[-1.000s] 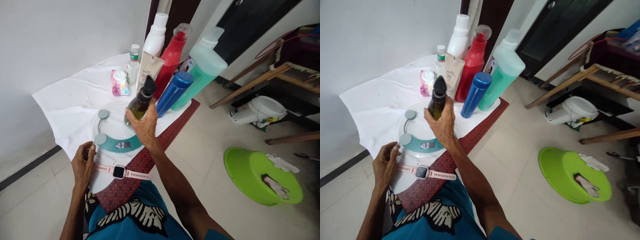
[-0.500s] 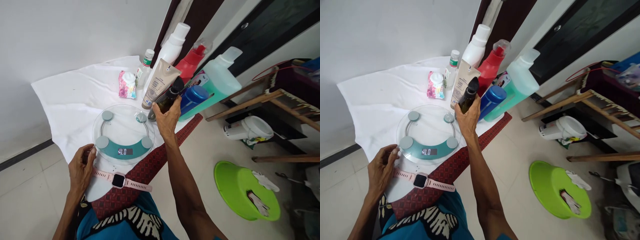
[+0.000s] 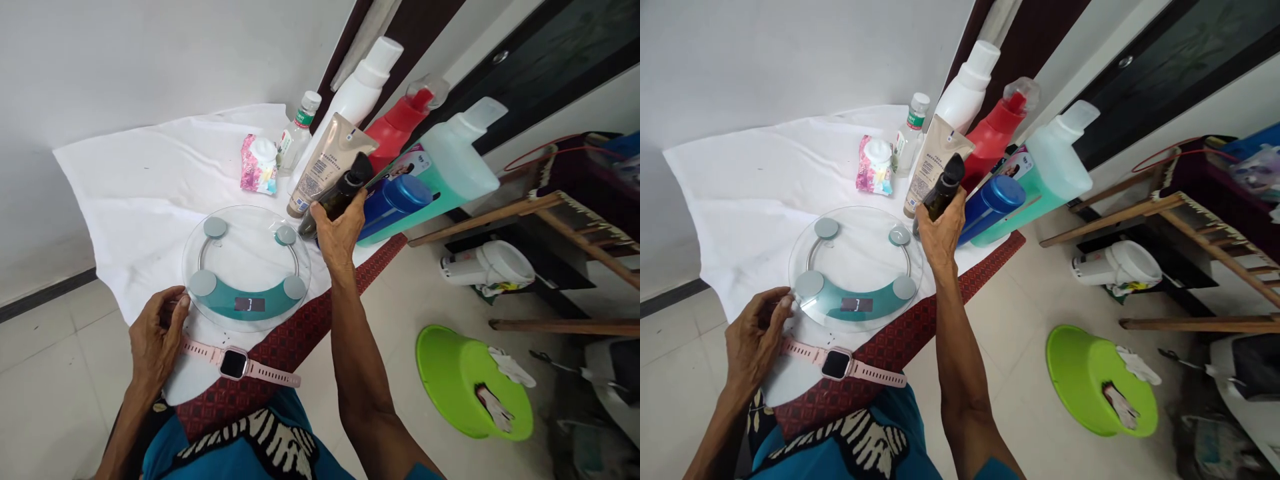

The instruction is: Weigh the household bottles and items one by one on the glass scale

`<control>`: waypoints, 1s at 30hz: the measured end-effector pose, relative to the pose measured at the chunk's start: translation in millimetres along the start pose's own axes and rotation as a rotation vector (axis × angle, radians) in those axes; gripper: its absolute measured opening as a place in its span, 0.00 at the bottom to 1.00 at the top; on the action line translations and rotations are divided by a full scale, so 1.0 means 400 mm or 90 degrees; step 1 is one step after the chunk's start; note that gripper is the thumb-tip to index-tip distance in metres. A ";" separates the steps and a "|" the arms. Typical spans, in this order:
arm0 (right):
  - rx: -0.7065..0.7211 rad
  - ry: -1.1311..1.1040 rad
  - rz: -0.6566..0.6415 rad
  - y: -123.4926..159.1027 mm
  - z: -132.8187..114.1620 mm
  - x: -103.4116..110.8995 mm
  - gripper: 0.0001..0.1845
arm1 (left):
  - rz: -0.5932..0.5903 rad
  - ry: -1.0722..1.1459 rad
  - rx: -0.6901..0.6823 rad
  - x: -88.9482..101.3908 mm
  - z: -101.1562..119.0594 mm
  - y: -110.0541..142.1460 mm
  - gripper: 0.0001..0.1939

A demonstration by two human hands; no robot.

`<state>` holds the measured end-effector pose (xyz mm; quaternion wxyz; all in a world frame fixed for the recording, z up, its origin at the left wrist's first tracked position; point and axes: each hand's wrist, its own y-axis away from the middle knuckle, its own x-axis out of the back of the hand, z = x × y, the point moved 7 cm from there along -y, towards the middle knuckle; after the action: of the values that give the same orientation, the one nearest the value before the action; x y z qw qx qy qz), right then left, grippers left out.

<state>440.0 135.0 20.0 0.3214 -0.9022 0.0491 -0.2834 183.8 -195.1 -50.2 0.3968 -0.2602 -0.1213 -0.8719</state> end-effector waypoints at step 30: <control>0.095 -0.166 0.001 0.244 -0.197 0.231 0.07 | 0.104 0.002 -0.157 -0.005 0.283 -0.225 0.29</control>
<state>483.5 -10.5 54.8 0.3913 -0.9050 -0.0133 -0.1662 157.4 -87.2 42.8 0.4314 -0.3148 0.0092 -0.8454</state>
